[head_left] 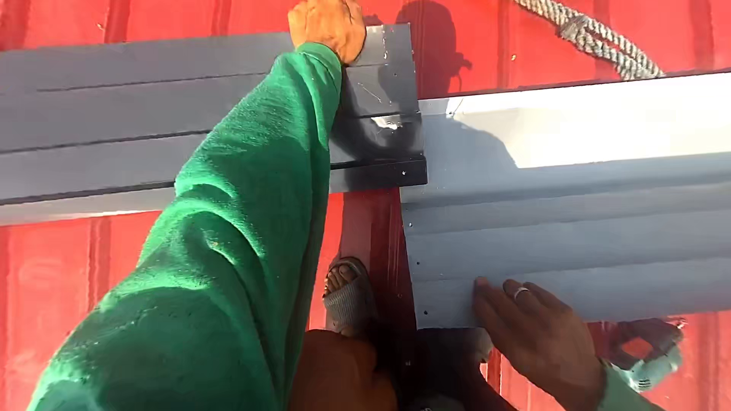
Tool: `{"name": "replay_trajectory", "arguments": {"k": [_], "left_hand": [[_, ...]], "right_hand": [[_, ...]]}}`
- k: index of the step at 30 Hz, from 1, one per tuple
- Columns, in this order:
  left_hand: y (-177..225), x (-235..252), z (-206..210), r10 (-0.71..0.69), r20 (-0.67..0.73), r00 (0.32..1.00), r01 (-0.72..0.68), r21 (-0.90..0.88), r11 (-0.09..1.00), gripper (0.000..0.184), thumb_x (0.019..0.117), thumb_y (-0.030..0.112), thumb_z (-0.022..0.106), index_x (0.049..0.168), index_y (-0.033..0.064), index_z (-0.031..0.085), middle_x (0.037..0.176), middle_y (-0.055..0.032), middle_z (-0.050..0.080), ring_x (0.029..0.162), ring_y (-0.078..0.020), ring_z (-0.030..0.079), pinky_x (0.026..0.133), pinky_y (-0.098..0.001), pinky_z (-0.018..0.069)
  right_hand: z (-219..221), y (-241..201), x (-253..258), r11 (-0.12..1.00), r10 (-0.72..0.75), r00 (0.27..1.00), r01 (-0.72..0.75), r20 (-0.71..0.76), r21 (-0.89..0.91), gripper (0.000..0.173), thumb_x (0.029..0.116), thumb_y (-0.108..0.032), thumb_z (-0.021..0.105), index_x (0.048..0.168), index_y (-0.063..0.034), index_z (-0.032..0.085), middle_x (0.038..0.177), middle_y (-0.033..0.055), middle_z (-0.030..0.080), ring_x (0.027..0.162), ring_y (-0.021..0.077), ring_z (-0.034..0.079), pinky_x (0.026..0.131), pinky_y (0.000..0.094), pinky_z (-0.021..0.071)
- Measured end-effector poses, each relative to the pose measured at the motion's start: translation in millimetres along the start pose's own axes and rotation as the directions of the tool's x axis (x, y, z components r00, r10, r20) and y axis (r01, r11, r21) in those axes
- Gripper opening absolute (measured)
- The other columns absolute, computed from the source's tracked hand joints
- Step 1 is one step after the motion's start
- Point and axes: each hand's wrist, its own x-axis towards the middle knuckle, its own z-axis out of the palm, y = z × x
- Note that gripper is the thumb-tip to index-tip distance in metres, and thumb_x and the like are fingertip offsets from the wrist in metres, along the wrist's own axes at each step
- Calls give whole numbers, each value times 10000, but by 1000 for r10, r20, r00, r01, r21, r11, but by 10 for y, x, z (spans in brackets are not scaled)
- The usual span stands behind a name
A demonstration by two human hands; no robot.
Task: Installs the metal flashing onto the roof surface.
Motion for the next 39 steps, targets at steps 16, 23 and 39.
{"name": "replay_trajectory", "arguments": {"k": [16,23,39], "left_hand": [[35,-2492,-938,401,-422,813,-448,-16,894,551,1087,411,429,629,110,481,604,-87,532,549,-255,553,485,-446,365],[-231,-3421,-617,569,-180,803,-581,-22,813,618,944,661,574,870,63,713,768,-125,672,700,-280,658,580,-444,498],[-94,-2058,-637,538,-130,833,-544,-9,839,668,983,655,489,1217,68,703,1131,-171,720,1085,-364,652,994,-609,373]], "right_hand": [[425,204,96,998,53,996,-55,-77,-14,191,968,-9,483,865,-24,643,779,114,677,655,277,647,494,375,471],[600,115,-89,997,64,988,-68,-143,-29,205,985,-6,471,902,-20,658,848,125,701,674,267,653,498,356,471],[314,397,233,1000,11,996,-11,-90,-4,157,920,-152,605,840,-25,651,748,131,655,658,315,657,501,419,491]]}}
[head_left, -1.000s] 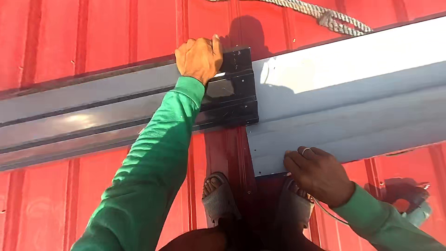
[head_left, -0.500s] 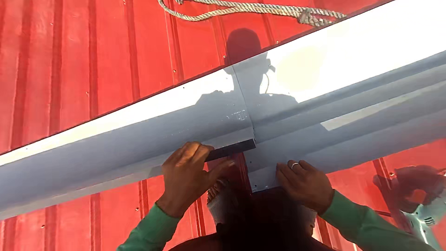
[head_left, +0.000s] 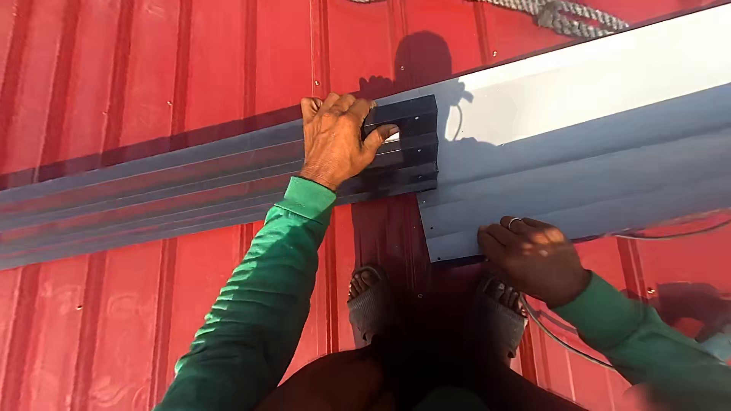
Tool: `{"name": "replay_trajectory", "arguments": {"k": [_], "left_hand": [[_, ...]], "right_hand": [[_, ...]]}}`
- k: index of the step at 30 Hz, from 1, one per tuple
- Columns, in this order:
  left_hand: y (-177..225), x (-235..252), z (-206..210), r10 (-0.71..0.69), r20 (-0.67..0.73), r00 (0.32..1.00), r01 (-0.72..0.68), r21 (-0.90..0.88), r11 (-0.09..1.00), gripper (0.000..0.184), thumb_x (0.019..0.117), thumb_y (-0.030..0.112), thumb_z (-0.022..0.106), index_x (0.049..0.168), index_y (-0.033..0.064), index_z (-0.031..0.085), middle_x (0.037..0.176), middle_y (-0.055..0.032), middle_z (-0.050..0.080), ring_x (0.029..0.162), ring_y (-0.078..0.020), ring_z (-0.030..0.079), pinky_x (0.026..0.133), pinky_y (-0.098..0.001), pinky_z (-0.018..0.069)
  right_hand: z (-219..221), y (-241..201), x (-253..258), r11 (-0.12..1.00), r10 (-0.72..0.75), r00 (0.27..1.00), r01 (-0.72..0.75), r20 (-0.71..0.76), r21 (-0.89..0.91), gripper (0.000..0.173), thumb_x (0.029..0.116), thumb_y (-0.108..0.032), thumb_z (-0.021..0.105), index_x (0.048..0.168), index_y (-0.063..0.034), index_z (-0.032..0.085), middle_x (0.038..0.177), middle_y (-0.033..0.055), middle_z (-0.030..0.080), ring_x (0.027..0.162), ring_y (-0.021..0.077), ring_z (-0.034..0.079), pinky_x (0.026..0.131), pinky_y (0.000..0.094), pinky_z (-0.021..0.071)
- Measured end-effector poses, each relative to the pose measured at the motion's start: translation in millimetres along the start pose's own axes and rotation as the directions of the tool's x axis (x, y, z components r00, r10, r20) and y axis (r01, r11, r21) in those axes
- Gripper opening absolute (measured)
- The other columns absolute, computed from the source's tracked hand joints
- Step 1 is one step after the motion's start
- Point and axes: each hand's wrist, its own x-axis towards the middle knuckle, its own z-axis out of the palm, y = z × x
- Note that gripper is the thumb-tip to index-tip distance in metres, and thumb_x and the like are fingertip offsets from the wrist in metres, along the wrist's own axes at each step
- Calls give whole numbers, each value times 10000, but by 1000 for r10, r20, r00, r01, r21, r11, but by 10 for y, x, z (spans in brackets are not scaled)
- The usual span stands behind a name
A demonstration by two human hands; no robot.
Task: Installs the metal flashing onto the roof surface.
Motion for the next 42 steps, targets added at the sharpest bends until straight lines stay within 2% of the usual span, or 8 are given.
{"name": "replay_trajectory", "arguments": {"k": [9,14,17,21,24,29,36,42], "left_hand": [[-160,-74,58,-17,-56,998,20,53,998,617,1000,600,494,1492,230,538,1540,-91,514,1489,-386,369,1194,-728,133],[-61,-472,77,63,-260,964,-82,-65,995,518,1006,416,531,1465,181,568,1573,-145,467,1537,-414,266,1243,-658,116],[175,-614,163,57,-268,962,-190,-499,846,511,949,200,566,1419,-2,573,1433,-156,604,1441,-306,460,1230,-468,329],[305,-537,255,83,-1,997,-55,-755,654,760,948,426,674,1528,-1,432,1420,-113,618,1331,-176,569,1135,-384,457],[332,-412,377,-6,57,998,46,-741,670,416,951,397,723,1212,75,697,1106,-18,751,1024,-82,711,943,-334,591],[311,-288,547,-146,92,985,170,-675,718,349,1018,415,612,913,114,755,779,22,715,694,-69,651,707,-352,548],[341,-141,534,-223,133,966,256,-633,731,357,1037,404,575,894,115,728,783,29,712,715,-82,648,742,-385,526],[300,-120,542,-216,151,965,261,-660,704,333,1035,383,596,896,114,736,787,33,723,719,-50,665,719,-316,551]], "right_hand": [[-327,347,576,1000,-14,991,13,137,13,167,830,-235,699,842,-69,708,715,92,624,668,314,650,503,452,465],[-424,498,771,992,116,992,-113,52,-59,391,943,-329,611,1244,-99,707,881,188,666,815,428,656,641,558,493],[-456,648,988,989,139,989,-137,45,-49,399,987,-379,582,1255,-105,690,921,217,653,883,460,634,746,608,447],[-437,735,1133,984,170,985,-169,15,-50,428,966,-399,634,1306,-142,682,1086,223,661,1067,472,602,917,672,397],[-481,561,1009,972,217,973,-223,-85,-73,514,955,-402,637,1434,-221,594,1418,207,562,1367,473,455,1127,705,268],[-82,135,124,935,347,824,-269,-447,230,254,964,-209,677,1146,-51,757,1080,153,705,1058,297,642,917,446,520],[895,-126,273,190,660,674,-577,332,794,214,1025,-162,627,1137,1,711,908,119,717,680,184,676,650,379,600],[1294,-123,1072,-302,660,499,-509,562,806,277,1030,-208,642,1220,-11,679,944,115,701,688,176,690,631,341,621]]}}
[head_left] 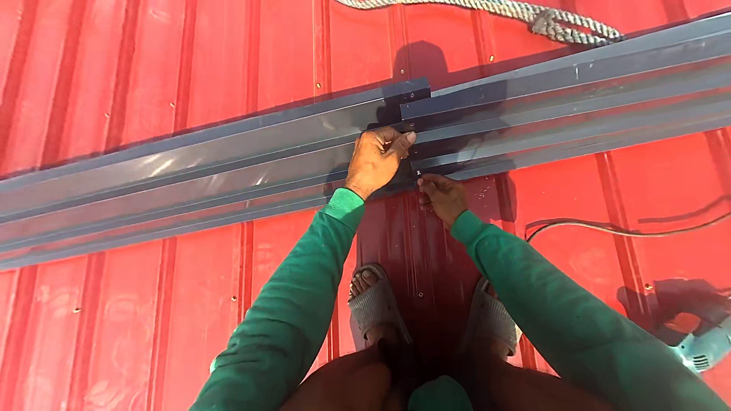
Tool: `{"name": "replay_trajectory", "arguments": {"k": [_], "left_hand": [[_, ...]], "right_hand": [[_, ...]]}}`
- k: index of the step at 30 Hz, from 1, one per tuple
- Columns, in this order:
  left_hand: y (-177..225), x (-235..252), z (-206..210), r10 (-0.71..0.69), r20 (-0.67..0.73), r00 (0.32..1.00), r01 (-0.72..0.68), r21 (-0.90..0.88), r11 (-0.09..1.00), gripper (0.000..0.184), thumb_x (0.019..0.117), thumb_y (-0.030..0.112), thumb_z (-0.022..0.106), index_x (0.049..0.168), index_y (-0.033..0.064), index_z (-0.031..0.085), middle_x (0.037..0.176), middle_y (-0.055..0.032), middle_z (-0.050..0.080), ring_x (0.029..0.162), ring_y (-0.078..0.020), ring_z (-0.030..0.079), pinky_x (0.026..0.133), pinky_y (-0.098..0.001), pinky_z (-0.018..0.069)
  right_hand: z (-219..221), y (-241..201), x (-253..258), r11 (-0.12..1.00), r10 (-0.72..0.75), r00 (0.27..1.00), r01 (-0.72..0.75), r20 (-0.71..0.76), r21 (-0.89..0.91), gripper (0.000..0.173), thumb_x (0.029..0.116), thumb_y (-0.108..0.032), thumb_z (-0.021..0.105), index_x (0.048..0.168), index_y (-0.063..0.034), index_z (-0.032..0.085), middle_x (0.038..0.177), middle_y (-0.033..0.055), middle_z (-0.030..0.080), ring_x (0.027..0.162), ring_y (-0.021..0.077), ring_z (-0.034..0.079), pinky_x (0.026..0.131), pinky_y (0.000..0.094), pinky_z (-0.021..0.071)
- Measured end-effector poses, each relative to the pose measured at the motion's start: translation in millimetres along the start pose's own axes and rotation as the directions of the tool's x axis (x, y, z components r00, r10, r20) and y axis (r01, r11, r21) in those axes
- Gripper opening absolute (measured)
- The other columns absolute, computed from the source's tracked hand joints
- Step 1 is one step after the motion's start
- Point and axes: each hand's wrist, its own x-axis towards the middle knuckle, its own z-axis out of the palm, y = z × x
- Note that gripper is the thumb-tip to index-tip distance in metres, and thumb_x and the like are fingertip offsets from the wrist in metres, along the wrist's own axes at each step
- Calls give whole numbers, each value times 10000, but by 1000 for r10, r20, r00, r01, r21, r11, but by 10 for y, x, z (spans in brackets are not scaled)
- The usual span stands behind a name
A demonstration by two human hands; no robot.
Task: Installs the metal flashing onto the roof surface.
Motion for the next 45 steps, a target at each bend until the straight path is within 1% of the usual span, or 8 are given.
{"name": "replay_trajectory", "arguments": {"k": [6,12,21,27,30,37,42,45], "left_hand": [[-2,2,-26,-8,34,999,7,10,1000,342,1038,402,586,894,129,733,786,48,711,702,-41,640,695,-301,530],[-55,-6,-15,31,30,999,-30,-33,999,338,1031,397,596,888,121,729,765,44,701,699,-39,640,697,-302,531],[-64,-48,-38,52,55,997,-51,-21,998,351,1029,423,593,875,135,720,727,50,664,659,-50,604,652,-310,501],[-111,-61,-53,116,72,991,-116,-6,993,348,1029,412,602,883,122,727,723,38,655,641,-51,586,644,-290,492],[-164,-132,-181,131,91,987,-133,16,991,362,1043,437,574,967,115,720,798,16,681,693,-61,617,679,-299,526],[-217,-23,-20,68,45,997,-64,-80,995,362,1031,399,600,1067,45,670,910,8,711,806,-28,697,780,-273,603],[-305,147,-3,34,50,998,-27,-120,992,315,1049,360,556,965,66,633,849,49,680,763,-22,684,739,-248,601],[-244,189,37,-48,37,998,51,-93,994,353,1059,409,533,961,81,618,829,62,648,744,-9,658,740,-245,586]], "right_hand": [[166,-63,95,942,166,983,-133,-80,309,194,1016,-195,660,1074,-12,685,803,68,670,600,145,647,549,294,583],[117,101,129,958,-214,970,185,-112,-220,212,1013,-211,653,1069,-19,726,838,81,716,628,142,655,616,343,580],[269,65,105,994,-34,981,54,-193,100,139,1000,-121,664,986,17,664,769,89,653,520,141,613,497,288,572],[-351,232,-325,992,-9,984,-14,178,127,395,1057,-350,575,1386,-133,601,1096,106,713,769,224,716,672,376,634],[-1067,568,-763,973,-197,975,180,-106,-145,367,1038,-248,608,1339,-39,623,1005,113,743,768,213,741,710,394,655],[-2952,1382,-2513,804,-223,161,-528,-961,-275,576,959,-401,672,1339,28,621,1281,316,613,1207,453,589,1043,570,461],[-3446,1555,-2789,465,182,336,-857,-924,-220,1197,781,-638,789,1654,-121,155,1595,254,383,1476,467,348,1170,736,187],[-3765,1818,-2931,401,167,402,-862,-900,-310,1092,831,-572,760,1649,-132,185,1484,250,526,1350,464,514,1116,692,342]]}}
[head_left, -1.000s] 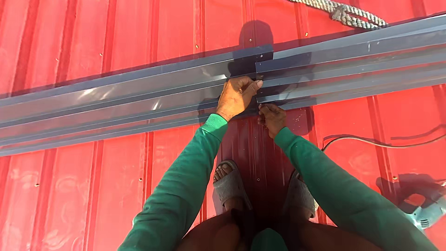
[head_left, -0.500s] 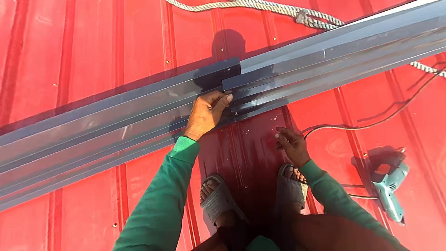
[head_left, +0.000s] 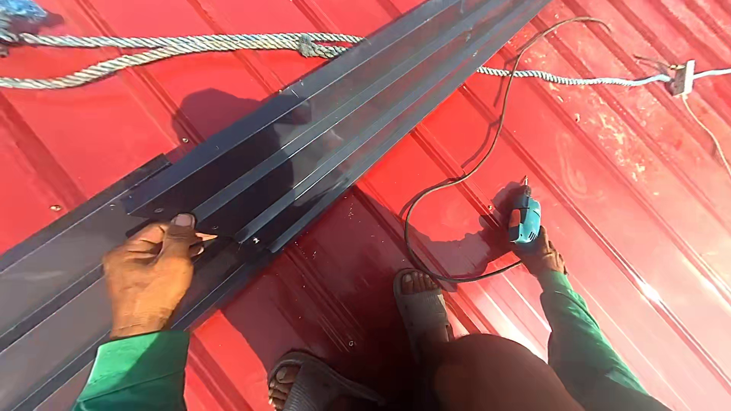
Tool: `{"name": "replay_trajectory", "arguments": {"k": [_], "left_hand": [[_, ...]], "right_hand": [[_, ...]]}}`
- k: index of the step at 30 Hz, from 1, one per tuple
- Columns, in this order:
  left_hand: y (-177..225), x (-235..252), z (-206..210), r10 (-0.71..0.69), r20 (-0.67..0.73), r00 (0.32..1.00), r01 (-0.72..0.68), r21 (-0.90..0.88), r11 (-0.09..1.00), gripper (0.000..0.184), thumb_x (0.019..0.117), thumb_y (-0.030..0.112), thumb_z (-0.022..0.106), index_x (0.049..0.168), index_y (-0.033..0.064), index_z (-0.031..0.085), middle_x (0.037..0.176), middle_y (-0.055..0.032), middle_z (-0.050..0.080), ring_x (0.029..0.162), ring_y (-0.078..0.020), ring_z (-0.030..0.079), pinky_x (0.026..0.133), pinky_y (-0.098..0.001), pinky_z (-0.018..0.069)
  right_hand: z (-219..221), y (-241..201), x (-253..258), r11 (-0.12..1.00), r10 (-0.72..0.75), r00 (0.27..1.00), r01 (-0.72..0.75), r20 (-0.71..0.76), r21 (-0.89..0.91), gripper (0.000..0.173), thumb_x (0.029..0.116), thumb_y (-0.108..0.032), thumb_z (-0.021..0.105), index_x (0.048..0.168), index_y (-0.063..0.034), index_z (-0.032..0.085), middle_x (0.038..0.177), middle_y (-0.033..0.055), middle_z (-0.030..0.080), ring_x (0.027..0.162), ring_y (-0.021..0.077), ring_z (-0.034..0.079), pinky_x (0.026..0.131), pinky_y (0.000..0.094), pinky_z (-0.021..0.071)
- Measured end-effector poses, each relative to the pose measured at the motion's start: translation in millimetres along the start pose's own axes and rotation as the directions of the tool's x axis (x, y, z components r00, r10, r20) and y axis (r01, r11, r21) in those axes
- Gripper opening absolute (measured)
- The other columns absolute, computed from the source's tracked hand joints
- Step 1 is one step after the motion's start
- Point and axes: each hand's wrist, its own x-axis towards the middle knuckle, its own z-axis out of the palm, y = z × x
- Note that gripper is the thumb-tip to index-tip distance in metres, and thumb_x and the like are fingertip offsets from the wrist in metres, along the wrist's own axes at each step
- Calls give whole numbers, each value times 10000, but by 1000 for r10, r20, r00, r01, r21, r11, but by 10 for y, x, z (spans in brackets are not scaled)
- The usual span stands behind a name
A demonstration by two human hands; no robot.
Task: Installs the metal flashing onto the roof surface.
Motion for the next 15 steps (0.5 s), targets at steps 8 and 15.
{"name": "replay_trajectory", "arguments": {"k": [8,15], "left_hand": [[264,56,14,-94,-28,995,97,106,990,446,1073,400,478,859,59,670,798,-34,692,737,-128,661,744,-416,554],[216,159,0,-117,-18,993,118,124,985,493,1080,430,442,767,99,632,695,-10,625,690,-144,632,711,-430,531]], "right_hand": [[-74,-131,-475,922,-257,937,311,-236,229,656,929,-275,711,1377,158,507,1247,420,603,1193,566,596,1061,678,416],[-126,-808,-1433,422,-836,456,890,-305,174,687,824,-382,683,1229,167,600,1080,321,703,964,417,721,868,569,562]]}}
